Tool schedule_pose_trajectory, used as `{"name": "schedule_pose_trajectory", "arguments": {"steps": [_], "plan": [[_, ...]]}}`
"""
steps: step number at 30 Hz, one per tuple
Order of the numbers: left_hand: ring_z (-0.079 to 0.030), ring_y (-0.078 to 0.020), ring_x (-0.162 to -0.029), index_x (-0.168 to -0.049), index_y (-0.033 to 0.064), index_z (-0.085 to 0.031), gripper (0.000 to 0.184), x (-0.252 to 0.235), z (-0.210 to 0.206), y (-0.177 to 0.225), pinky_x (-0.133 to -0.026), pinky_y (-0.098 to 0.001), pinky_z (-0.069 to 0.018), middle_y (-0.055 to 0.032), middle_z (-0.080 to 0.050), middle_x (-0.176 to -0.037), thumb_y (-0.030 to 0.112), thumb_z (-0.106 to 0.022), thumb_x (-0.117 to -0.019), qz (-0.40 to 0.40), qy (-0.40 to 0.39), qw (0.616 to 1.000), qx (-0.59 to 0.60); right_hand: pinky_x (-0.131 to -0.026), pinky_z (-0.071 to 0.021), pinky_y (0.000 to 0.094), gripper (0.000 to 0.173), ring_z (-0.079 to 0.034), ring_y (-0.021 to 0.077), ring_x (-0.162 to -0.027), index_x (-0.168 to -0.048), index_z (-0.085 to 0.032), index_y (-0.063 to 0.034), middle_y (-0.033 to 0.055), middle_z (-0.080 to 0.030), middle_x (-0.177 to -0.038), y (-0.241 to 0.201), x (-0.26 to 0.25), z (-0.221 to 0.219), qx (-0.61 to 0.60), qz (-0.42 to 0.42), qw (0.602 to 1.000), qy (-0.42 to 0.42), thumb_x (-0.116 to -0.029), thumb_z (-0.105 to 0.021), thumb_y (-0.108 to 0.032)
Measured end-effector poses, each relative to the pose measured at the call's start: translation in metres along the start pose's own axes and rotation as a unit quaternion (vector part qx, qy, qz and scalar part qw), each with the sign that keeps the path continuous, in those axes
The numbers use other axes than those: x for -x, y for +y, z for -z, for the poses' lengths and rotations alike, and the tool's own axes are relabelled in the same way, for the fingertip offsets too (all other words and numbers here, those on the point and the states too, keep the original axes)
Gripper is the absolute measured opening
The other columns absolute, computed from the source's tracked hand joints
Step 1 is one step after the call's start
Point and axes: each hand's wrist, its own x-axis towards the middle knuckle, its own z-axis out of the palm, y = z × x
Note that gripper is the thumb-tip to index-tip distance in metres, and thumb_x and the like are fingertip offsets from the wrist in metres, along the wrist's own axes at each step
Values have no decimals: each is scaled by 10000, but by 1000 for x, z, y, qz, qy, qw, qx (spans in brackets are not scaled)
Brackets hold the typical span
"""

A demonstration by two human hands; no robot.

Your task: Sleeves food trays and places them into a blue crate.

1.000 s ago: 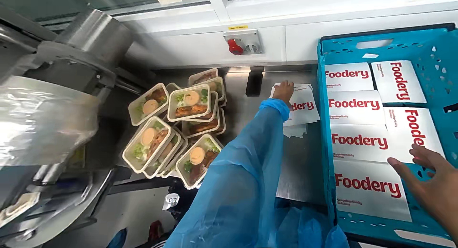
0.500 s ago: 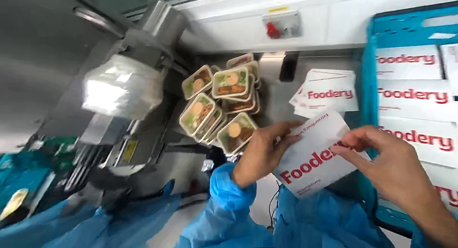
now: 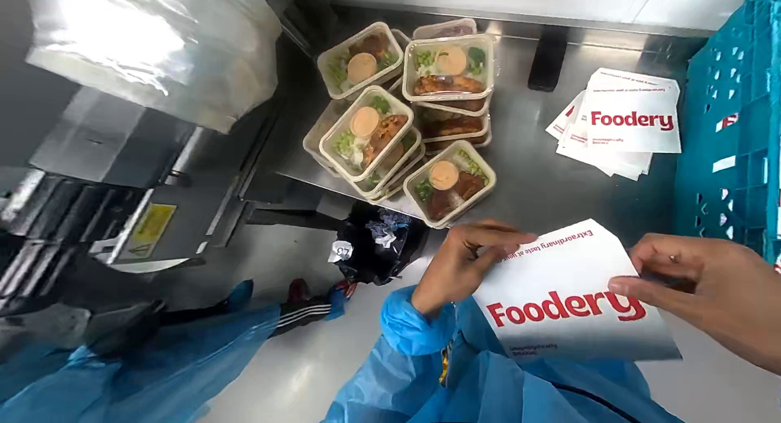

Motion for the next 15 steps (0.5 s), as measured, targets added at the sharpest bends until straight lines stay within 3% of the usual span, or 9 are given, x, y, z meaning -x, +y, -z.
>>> {"name": "schedule_pose_trajectory", "arguments": {"steps": [2,4,6,9,11,13,15], "plan": [[-701,-114,-1000,-1141,15,-757,258,7,17,-1,-894,-291,-602,-79,-732,-1119,-43,-581,-962,-17,-25,1000,-5,-593,-613,257,313,-717,49,-763,-899,-725,-254,-86,-734,-884,-18,6,-17,11,-3,1000,-1,-812,-765,-552],[-696,-117,-1005,-1138,6,-757,262,16,33,-1,-897,-289,-596,-90,-731,-1111,-54,-572,-962,-22,-44,999,11,-584,-579,250,351,-670,57,-776,-938,-764,-217,-32,-682,-1033,-31,12,-33,14,8,1000,-6,-813,-765,-545],[-693,-135,-1017,-1107,-5,-762,222,23,47,-2,-896,-300,-598,-99,-725,-1110,-37,-592,-969,-32,-53,997,44,-583,-552,239,341,-633,47,-725,-912,-759,-167,-10,-673,-968,-47,18,-39,6,26,999,-26,-855,-761,-503],[-668,-165,-1096,-1057,-3,-775,196,26,62,-1,-963,-334,-567,-97,-728,-1120,-13,-611,-950,-81,-70,992,62,-758,-626,341,317,-714,142,-866,-1022,-756,-40,103,-720,-998,-85,30,-36,9,25,996,-91,-980,-684,-346],[-649,-195,-1135,-1050,-3,-781,198,26,69,-1,-1003,-367,-541,-101,-732,-1122,-7,-611,-949,-110,-82,988,66,-772,-618,399,322,-728,187,-849,-1061,-736,8,153,-738,-967,-103,37,-32,20,12,993,-117,-1016,-638,-296],[-656,-193,-1124,-1067,-11,-775,209,25,75,-1,-994,-362,-551,-105,-732,-1111,-13,-597,-958,-118,-90,987,68,-782,-606,379,325,-709,173,-860,-1176,-678,24,150,-722,-1008,-110,41,-33,-27,-2,988,-152,-1032,-610,-259],[-657,-188,-1114,-1066,-8,-773,212,21,79,-3,-990,-360,-549,-99,-734,-1100,-6,-586,-966,-122,-98,986,61,-821,-599,311,359,-688,101,-935,-1285,-611,-24,72,-701,-1098,-104,40,-43,-98,-3,979,-181,-1033,-605,-280]]}}
